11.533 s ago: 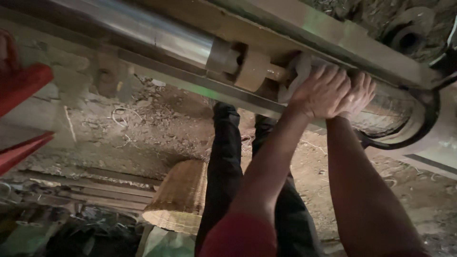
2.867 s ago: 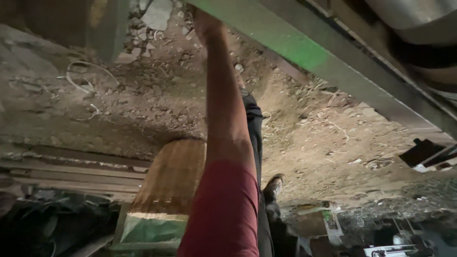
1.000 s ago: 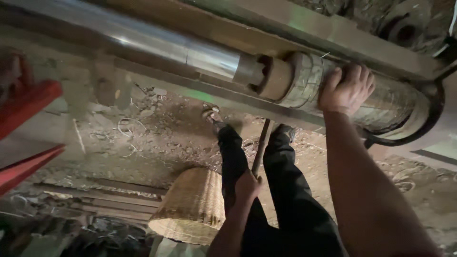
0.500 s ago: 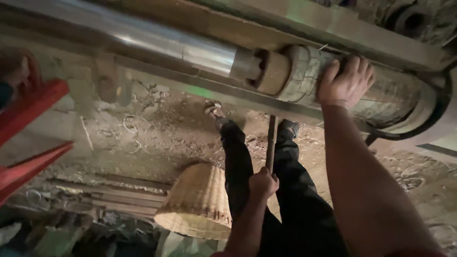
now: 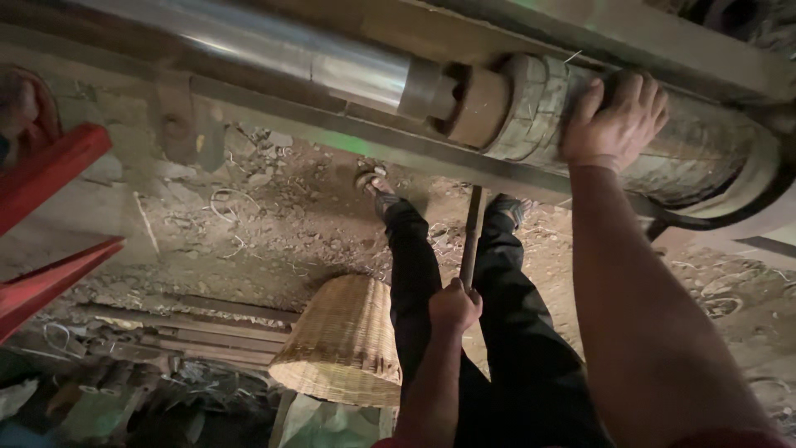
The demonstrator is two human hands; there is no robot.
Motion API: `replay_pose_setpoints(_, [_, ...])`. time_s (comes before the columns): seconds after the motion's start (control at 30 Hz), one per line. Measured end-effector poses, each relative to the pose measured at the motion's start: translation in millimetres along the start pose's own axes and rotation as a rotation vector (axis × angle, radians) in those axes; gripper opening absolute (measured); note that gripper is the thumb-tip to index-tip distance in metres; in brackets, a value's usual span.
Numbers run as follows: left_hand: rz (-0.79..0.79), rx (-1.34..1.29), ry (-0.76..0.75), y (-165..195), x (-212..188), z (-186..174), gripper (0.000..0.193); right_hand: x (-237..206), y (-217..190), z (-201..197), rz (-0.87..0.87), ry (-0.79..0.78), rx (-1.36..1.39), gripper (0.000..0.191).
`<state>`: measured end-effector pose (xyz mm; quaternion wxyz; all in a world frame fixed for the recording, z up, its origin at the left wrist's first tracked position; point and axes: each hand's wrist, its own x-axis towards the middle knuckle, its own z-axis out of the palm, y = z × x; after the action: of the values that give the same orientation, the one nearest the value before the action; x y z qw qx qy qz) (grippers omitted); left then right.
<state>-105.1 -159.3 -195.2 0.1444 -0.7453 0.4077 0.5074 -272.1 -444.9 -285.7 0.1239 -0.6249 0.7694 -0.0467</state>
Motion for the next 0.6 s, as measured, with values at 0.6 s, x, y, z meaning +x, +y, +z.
replay_pose_setpoints(0.6, [-0.046, 0.029, -0.152, -15, 11, -6, 0.035, 1, 0, -1, 0.061, -0.076, -0.01, 0.035])
